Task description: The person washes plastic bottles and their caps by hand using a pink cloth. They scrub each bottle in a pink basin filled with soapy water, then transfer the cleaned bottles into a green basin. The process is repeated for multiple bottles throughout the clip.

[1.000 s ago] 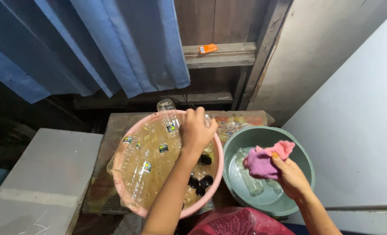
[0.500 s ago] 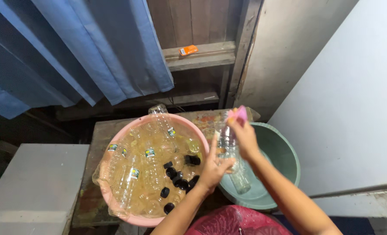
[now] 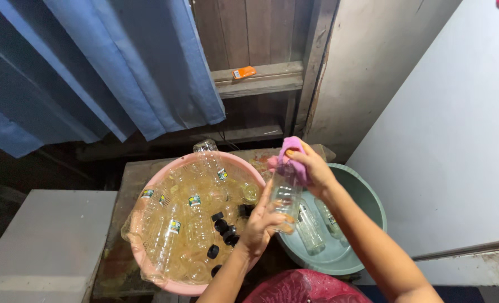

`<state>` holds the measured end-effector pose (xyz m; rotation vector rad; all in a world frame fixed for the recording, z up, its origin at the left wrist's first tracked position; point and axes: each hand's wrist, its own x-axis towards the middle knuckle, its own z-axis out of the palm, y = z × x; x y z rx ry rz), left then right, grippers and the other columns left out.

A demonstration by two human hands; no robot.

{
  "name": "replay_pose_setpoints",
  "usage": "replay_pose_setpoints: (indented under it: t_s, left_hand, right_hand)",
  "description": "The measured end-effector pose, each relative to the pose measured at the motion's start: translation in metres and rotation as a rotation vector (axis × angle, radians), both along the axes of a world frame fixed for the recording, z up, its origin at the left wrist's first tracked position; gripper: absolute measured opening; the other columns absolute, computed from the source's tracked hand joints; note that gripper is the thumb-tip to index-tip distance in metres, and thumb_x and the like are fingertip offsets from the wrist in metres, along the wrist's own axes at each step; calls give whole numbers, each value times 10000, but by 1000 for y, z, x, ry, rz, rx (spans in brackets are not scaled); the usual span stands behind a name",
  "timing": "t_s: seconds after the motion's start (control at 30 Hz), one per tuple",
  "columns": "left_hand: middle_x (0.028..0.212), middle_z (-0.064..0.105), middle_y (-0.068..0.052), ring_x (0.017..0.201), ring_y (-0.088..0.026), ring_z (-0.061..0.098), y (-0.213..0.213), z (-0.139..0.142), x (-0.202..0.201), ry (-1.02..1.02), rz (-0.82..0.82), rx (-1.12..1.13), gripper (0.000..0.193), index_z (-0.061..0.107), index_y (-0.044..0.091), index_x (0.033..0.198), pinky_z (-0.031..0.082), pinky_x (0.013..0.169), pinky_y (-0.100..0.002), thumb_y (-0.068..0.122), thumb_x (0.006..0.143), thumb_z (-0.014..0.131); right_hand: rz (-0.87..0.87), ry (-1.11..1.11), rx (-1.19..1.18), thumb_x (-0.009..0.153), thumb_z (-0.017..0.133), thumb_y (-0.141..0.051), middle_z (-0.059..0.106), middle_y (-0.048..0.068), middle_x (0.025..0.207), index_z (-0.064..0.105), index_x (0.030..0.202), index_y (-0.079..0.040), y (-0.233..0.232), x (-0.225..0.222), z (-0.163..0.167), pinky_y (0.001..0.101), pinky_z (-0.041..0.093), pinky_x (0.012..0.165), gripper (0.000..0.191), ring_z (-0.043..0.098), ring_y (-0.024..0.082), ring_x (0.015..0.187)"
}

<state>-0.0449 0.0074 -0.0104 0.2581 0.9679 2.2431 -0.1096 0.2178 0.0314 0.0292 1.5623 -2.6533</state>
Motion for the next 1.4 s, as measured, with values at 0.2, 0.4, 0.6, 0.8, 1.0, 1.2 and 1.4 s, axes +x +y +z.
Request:
replay_pose_setpoints:
  t_s: [0.2, 0.4, 0.6, 0.8, 1.0, 1.2, 1.4]
  left_hand:
    - [1494, 552, -271, 1326, -337, 589, -17, -7, -9, 557, 196, -353, 925, 351, 34, 1604, 509, 1080, -420, 228, 866, 875]
    - [1322, 680, -159, 1172, -281, 708, -32, -11, -8, 704, 620, -779, 931, 375, 46, 1547, 565, 970, -371, 353, 818, 866]
    - [1360, 588, -214, 1158, -308, 624, -57, -12, -37, -174, 642, -421, 851, 297, 177, 1613, 551, 902, -404, 533, 889, 568]
    - [1506, 505, -84, 1380, -241, 513, -69, -36, -42, -79, 517, -40, 688, 288, 143, 1551, 463, 1117, -376, 404, 970, 547]
    - [1340, 554, -287, 1139, -396, 612, -55, -48, -19, -7, -49, 448, 708, 365, -104, 1592, 533, 968, -523, 463, 1201, 528]
    - [1433, 570, -109, 1225, -222, 627, -70, -8, -17, 185, 218, -6, 784, 288, 132, 1581, 565, 998, -401, 280, 903, 652]
    - [1466, 535, -24, 1308, -153, 537, -46, 19, -27, 262, 447, -14, 800, 286, 84, 1629, 441, 1101, -353, 262, 948, 667]
  right_hand:
    - [-97, 22, 321, 949, 669, -135, 729, 118, 934, 687, 1060, 32, -33, -24, -6, 346, 554, 749, 202, 695, 195, 818]
    - [-132, -169, -10, 989, 568, -278, 729, 79, 865, 684, 1013, -13, -80, -47, -10, 331, 572, 670, 289, 705, 178, 727]
    - [-20, 244, 693, 1061, 468, -226, 717, 215, 1127, 650, 1267, -52, -139, 52, -41, 367, 563, 944, 325, 704, 294, 1035]
    - [-21, 589, 1074, 928, 578, -96, 111, 261, 1724, 441, 1570, -161, -137, 55, -49, 426, 175, 1272, 659, 156, 389, 1602]
    - [148, -41, 57, 953, 609, -78, 616, 135, 1207, 606, 1378, -79, -100, -63, 1, 387, 529, 963, 425, 635, 236, 1077]
    - [11, -46, 333, 1085, 629, -279, 675, 60, 923, 710, 1100, -6, -81, -90, 3, 312, 515, 675, 286, 622, 145, 756]
    - [1, -12, 76, 970, 576, -276, 737, 85, 982, 632, 1228, -160, -120, -51, 11, 337, 604, 724, 289, 725, 182, 799]
